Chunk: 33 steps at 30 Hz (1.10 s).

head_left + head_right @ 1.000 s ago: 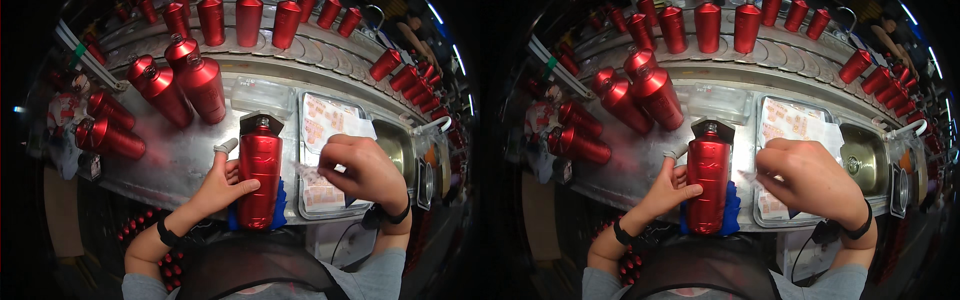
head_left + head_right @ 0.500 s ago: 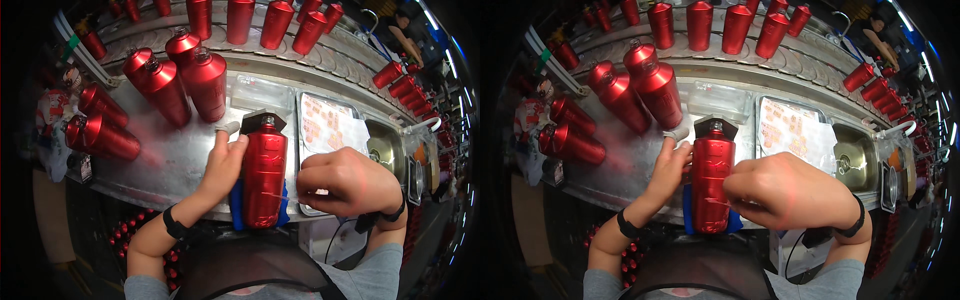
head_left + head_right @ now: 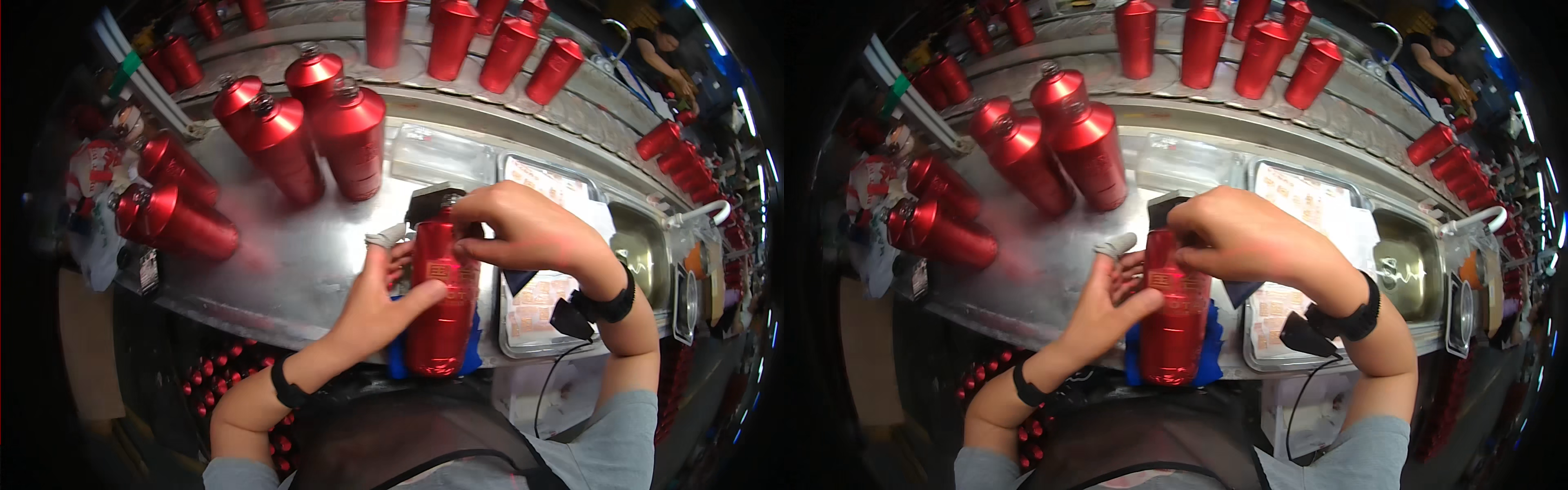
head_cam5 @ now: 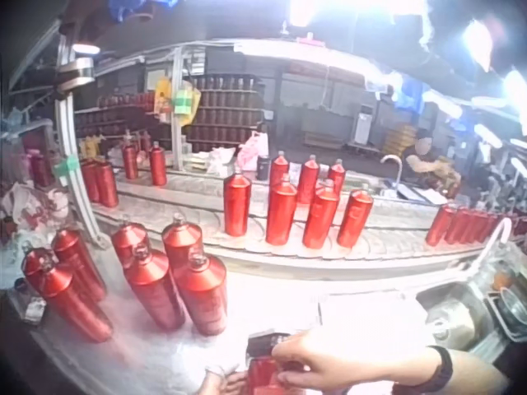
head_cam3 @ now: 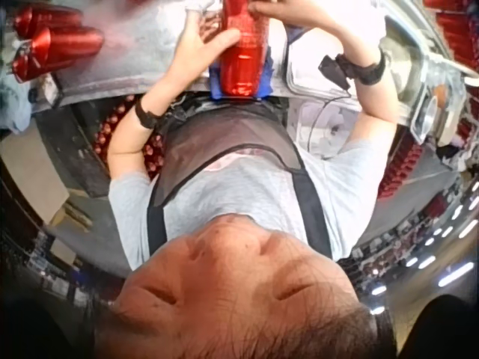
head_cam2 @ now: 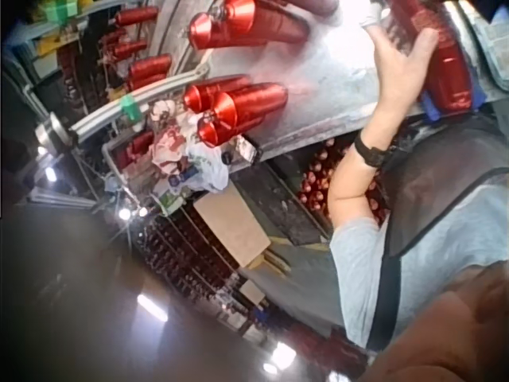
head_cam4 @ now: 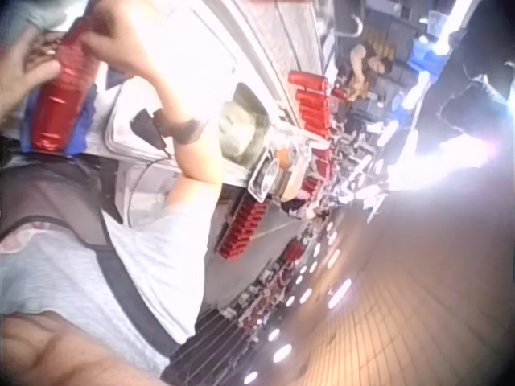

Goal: Applying labels and protective seals to red metal bottles on an industrial assembly line.

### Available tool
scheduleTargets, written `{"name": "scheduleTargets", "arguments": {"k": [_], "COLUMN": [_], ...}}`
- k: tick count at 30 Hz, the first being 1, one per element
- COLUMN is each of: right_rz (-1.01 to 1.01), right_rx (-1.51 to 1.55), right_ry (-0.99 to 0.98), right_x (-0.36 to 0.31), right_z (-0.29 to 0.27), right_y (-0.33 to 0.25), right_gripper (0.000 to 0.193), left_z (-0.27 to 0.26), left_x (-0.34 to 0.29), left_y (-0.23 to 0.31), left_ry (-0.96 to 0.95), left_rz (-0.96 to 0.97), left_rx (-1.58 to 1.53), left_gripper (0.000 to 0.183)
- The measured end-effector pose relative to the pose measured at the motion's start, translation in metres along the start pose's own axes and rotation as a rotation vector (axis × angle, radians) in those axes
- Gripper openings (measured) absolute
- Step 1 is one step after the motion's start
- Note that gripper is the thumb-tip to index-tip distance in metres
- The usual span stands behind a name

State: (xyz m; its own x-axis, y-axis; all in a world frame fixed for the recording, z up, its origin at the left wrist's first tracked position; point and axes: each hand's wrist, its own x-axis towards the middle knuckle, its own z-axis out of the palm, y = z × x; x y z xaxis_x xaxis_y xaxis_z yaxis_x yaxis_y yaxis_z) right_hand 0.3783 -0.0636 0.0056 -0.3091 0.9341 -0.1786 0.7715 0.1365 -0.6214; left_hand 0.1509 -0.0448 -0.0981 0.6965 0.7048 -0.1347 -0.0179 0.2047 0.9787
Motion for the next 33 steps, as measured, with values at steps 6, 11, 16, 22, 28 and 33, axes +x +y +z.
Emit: {"name": "scheduleTargets", "arguments": {"k": [6, 11, 16, 22, 28, 33], "right_rz": [0.1, 0.216, 0.246, 0.293, 0.199, 0.29], "right_rx": [0.066, 0.111, 0.147, 0.173, 0.162, 0.131], "right_ry": [0.023, 0.043, 0.055, 0.34, 0.608, 0.483], "right_x": [-0.004, -0.005, -0.002, -0.006, -0.044, -0.045], "right_z": [-0.001, 0.002, 0.003, 0.024, 0.067, 0.091], "right_y": [-0.004, -0.007, -0.011, -0.004, -0.028, -0.032], "right_gripper": [0.02, 0.018, 0.016, 0.015, 0.047, 0.068], "left_z": [0.012, 0.014, 0.014, 0.01, 0.0, -0.008], "left_x": [0.002, -0.003, -0.002, 0.0, -0.002, -0.003], "left_y": [-0.005, -0.002, -0.007, -0.012, -0.019, -0.024], "left_ry": [-0.046, -0.022, -0.028, -0.012, -0.05, -0.132], "left_rz": [-0.061, -0.033, -0.051, -0.038, -0.017, -0.095], "left_rx": [0.023, 0.035, 0.046, 0.073, -0.07, 0.017], "left_gripper": [0.073, 0.081, 0.081, 0.076, 0.073, 0.08]}}
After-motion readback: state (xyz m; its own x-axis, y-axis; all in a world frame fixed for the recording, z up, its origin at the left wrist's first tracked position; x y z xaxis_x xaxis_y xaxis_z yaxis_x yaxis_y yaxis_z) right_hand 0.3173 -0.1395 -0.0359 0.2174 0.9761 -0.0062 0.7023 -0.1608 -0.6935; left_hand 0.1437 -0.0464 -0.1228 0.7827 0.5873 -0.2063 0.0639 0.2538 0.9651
